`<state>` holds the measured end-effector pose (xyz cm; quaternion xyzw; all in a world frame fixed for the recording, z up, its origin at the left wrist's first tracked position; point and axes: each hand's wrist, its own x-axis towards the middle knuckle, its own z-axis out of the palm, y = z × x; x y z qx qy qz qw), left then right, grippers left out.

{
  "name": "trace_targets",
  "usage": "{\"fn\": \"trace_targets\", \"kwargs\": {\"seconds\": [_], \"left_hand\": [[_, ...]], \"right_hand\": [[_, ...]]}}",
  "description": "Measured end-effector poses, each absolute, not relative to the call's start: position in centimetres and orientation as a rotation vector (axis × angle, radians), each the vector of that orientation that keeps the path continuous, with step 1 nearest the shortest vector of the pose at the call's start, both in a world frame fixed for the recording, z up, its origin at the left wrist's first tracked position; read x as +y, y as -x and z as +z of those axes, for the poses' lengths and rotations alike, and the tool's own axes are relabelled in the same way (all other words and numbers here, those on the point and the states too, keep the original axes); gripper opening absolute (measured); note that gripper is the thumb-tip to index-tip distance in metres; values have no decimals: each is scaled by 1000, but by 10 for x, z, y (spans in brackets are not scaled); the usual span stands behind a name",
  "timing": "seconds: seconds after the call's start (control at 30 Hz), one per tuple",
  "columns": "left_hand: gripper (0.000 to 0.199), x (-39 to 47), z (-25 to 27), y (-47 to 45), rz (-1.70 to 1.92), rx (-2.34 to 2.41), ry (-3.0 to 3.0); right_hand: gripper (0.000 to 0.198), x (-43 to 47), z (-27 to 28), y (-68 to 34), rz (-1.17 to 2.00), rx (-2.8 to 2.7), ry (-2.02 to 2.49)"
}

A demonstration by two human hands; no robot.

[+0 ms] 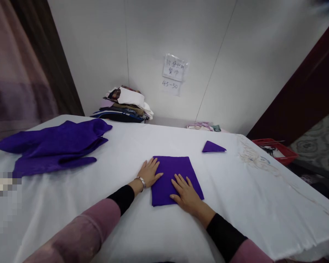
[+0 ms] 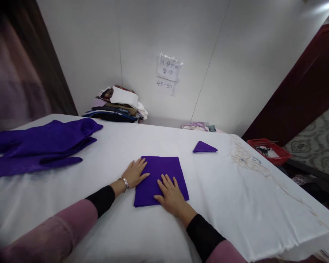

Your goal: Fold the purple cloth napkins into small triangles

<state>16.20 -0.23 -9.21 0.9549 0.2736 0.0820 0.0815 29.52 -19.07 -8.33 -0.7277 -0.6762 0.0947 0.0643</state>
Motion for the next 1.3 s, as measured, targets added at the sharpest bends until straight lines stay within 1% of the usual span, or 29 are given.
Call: {"fn": "trace_targets", "kwargs": {"seconds": [0.07, 0.17, 0.37, 0.47, 0.63, 0.77, 0.9, 1.03, 1.13, 1.3], "left_hand": [[65, 4, -102, -164, 192, 860, -2824], [66, 7, -111, -163, 197, 856, -2809], [64, 9, -98, -163, 249, 861, -2701], [54, -2, -87, -154, 399, 780, -2677], [34, -57, -79, -113, 666, 364, -2721], [24, -97, -79, -87, 674, 213, -2701], [17, -102, -82, -84, 606, 309, -2662], [20, -96, -89, -88, 576, 361, -2655], [23, -96, -92, -90, 535, 378, -2700], [23, -98, -94, -90, 499, 405, -2733]], "right_hand": [[63, -191, -84, -296, 287, -2044, 2203], [63, -191, -81, -295, 313, -2034, 2205], [65, -187, -66, -302, 494, -1971, 2153], [62, -175, -55, -309, 403, -1943, 2129], [55, -144, -48, -309, 273, -2044, 2053], [56, -118, -51, -288, 308, -2229, 1911], [58, -93, -57, -259, 294, -2360, 1757], [62, -71, -68, -244, 269, -2448, 1692], [66, -56, -78, -246, 294, -2470, 1738], [68, -30, -83, -261, 289, -2447, 1824]]}}
